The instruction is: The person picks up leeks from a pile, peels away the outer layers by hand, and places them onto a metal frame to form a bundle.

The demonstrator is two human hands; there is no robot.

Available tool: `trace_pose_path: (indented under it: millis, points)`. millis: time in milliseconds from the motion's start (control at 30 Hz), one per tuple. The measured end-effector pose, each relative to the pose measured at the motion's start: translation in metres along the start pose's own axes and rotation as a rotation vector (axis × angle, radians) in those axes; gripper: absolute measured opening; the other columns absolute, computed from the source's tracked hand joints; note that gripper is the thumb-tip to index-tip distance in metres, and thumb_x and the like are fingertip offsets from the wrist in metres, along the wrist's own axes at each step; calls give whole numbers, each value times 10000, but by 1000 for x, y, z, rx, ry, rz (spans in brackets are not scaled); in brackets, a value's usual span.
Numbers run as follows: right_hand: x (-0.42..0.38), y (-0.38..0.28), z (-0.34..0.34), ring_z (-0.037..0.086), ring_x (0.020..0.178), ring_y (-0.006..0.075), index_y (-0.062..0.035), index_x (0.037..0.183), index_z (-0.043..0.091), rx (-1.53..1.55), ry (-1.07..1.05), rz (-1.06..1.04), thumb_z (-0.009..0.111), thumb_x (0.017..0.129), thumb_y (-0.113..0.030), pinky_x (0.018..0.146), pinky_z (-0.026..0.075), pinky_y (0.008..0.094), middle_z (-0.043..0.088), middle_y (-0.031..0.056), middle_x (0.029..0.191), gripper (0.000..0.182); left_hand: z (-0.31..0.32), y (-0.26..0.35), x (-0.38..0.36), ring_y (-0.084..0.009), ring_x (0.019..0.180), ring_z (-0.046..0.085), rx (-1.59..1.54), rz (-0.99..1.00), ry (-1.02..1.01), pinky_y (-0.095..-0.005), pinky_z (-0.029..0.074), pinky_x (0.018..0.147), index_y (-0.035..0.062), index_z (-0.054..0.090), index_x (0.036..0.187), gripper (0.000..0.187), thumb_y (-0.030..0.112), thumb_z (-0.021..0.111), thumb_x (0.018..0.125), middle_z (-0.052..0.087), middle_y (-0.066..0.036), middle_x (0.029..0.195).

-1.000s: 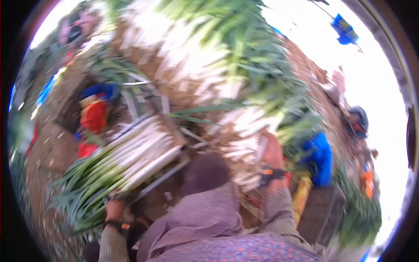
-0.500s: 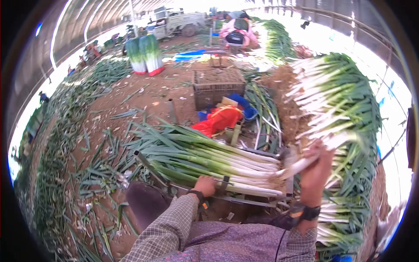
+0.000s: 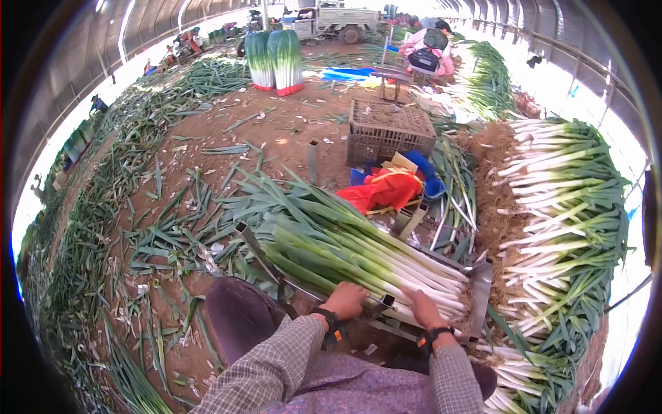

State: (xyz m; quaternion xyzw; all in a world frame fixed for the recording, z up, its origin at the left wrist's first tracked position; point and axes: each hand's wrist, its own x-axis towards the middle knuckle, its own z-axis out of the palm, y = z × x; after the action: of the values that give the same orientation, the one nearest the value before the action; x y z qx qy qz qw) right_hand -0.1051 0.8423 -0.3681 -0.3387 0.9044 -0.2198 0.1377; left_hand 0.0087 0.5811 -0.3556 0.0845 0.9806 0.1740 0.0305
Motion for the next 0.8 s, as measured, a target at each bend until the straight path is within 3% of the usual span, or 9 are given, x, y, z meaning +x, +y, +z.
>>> trace_pose_path:
  millis: [67,167,333,433,500,533,600,667,800]
  points:
    - [-6,22,18,573,1031,389,-184,1345,557,71,182,-182,465,818,61,936,444,459,619,210,1038,588,1,0,1,-282,1029,594,-20,0,32,-447,408,906,95,651,1054,320,146,556,753,646,-88,1010]
    - [-16,13,-14,580,942,376,-179,1295,600,-31,23,-44,482,803,64,868,458,453,612,196,962,561,0,1,1,-297,1011,594,-95,5,110,-451,421,871,93,647,1021,288,116,540,755,637,-97,970]
    - [-36,29,-27,588,1006,387,-215,1260,625,-112,-115,-23,482,839,18,880,478,454,643,189,1034,502,-10,1,4,-359,960,570,-324,102,264,-450,454,816,98,638,1007,319,26,591,700,603,-138,962]
    - [-42,41,-14,590,1060,375,-208,1227,651,-37,-15,37,452,913,-53,931,469,462,637,200,1085,403,-27,1,20,-353,965,556,-82,168,501,-466,450,859,64,623,967,290,47,618,677,601,-126,965]
    - [-39,61,-9,583,1095,384,-185,1249,635,-15,3,-51,434,928,-71,972,450,466,622,209,1184,395,-25,-9,25,-339,983,558,227,99,290,-459,437,889,90,636,1001,276,97,613,727,608,-113,969]
    - [-41,57,-13,580,1143,368,-110,1212,644,71,86,22,504,875,-49,976,448,423,633,207,1195,370,-26,-12,29,-326,979,561,256,92,236,-453,440,884,112,640,1000,273,108,627,727,610,-106,969]
    - [-50,53,-31,594,1101,370,-76,1182,621,64,6,194,551,778,10,951,458,422,642,202,1161,418,-25,-19,37,-304,993,568,212,107,110,-442,444,880,155,648,1065,318,147,635,748,606,-91,1000]
    - [-56,63,-33,603,1037,376,-49,1111,620,16,2,118,568,775,-4,915,468,423,651,196,1085,342,-20,-27,39,-306,1011,565,283,149,95,-434,434,905,177,631,1147,340,172,588,810,603,-85,1009]
    - [-61,55,-44,598,1031,394,-49,1091,618,59,93,95,623,774,-19,893,473,437,654,195,1075,318,-33,-22,47,-284,1032,561,258,134,80,-430,408,922,187,625,1150,369,134,644,786,601,-79,989]
